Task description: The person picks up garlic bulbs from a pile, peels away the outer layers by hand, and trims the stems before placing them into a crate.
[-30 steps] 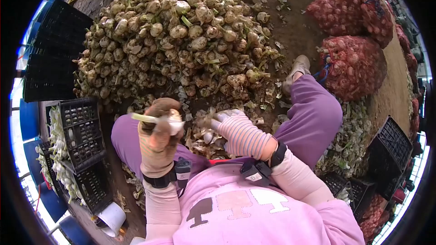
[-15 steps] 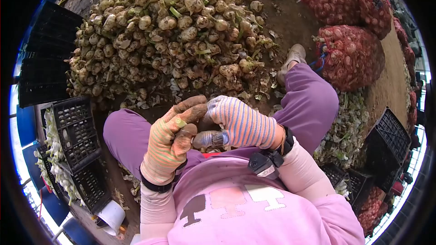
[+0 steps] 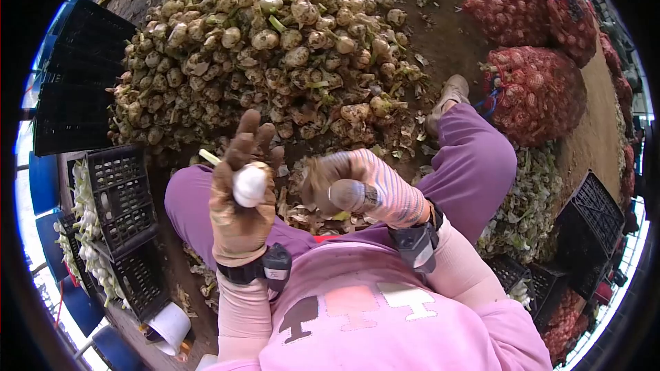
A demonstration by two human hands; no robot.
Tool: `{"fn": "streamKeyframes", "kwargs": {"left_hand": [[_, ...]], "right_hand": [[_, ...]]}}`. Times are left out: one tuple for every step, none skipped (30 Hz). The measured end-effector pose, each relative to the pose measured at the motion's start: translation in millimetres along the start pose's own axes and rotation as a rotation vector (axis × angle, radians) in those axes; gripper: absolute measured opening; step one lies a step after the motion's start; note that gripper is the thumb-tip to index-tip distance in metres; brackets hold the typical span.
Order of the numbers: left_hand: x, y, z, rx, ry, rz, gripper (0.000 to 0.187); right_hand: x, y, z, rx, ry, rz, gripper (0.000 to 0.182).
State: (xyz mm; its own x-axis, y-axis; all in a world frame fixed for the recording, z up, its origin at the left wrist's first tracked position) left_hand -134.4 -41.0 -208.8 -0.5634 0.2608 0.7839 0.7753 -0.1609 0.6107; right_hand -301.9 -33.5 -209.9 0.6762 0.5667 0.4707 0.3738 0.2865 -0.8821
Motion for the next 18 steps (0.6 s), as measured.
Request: {"fn": "streamKeyframes", "kwargs": {"left_hand": [[2, -2, 2, -0.013, 0.035, -0.199, 0.049], [8, -5, 2, -0.010, 0.139, -0.297, 0.055], [10, -5, 4, 0.022, 0.102, -0.435, 0.054], [9, -7, 6, 0.056, 0.066, -0.572, 0.053], [4, -12, 1, -0.035, -0.011, -0.180, 0.050], [5, -15, 3, -0.034, -0.010, -0.178, 0.050], [8, -13, 6, 0.068, 0.050, -0.555, 0.045], [13, -10, 8, 0.171, 0.111, -0.932, 0.041], [12, -11, 8, 0.213, 0.134, -0.904, 0.036], [12, -10, 8, 0.211, 0.132, -0.904, 0.036], [7, -11, 10, 0.069, 0.199, -0.813, 0.037], [5, -12, 11, -0.072, 0.265, -0.718, 0.038], [12, -11, 9, -0.008, 0.259, -0.778, 0.039], [11, -10, 9, -0.007, 0.259, -0.778, 0.039], [9, -10, 10, -0.028, 0.282, -0.679, 0.038], [7, -10, 10, -0.048, 0.304, -0.580, 0.037], [7, -12, 11, -0.046, 0.319, -0.496, 0.037], [8, -12, 11, -0.044, 0.317, -0.496, 0.037]], "right_hand": [[-2, 5, -2, 0.068, 0.029, 0.010, 0.033], [3, 2, -4, 0.069, 0.031, 0.010, 0.033], [9, -3, -5, 0.129, 0.113, -0.062, 0.031], [12, -4, -6, 0.190, 0.193, -0.133, 0.031], [10, 3, -8, 0.181, 0.210, -0.126, 0.027], [9, 9, -7, 0.184, 0.210, -0.125, 0.027], [7, 11, -7, 0.121, 0.239, -0.094, 0.025], [6, 10, -7, 0.058, 0.267, -0.063, 0.023], [5, 11, -6, 0.101, 0.271, -0.117, 0.022], [5, 7, -6, 0.101, 0.273, -0.118, 0.022], [3, 3, -6, 0.128, 0.290, -0.144, 0.021], [2, 3, -6, 0.155, 0.307, -0.169, 0.020], [1, 7, -5, 0.154, 0.307, -0.169, 0.020], [1, 13, -5, 0.094, 0.294, -0.324, 0.019], [2, 16, -5, 0.033, 0.280, -0.479, 0.018], [3, 18, -4, 0.034, 0.280, -0.479, 0.018], [4, 16, -6, -0.029, 0.291, -0.568, 0.019], [5, 13, -6, -0.093, 0.300, -0.656, 0.019]]}}
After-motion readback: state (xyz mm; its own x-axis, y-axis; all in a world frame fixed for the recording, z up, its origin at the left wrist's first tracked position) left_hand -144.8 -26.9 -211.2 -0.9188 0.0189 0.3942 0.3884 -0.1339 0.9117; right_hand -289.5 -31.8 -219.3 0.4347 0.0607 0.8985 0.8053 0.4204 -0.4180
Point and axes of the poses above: each hand's wrist, its own z-axis away from the middle knuckle, its own x-axis out of the palm, y = z × x, the point moved 4 cm from there along -z, towards the middle knuckle, and after that the axes turned 4 degrees about -y, right-handed, at the moved point
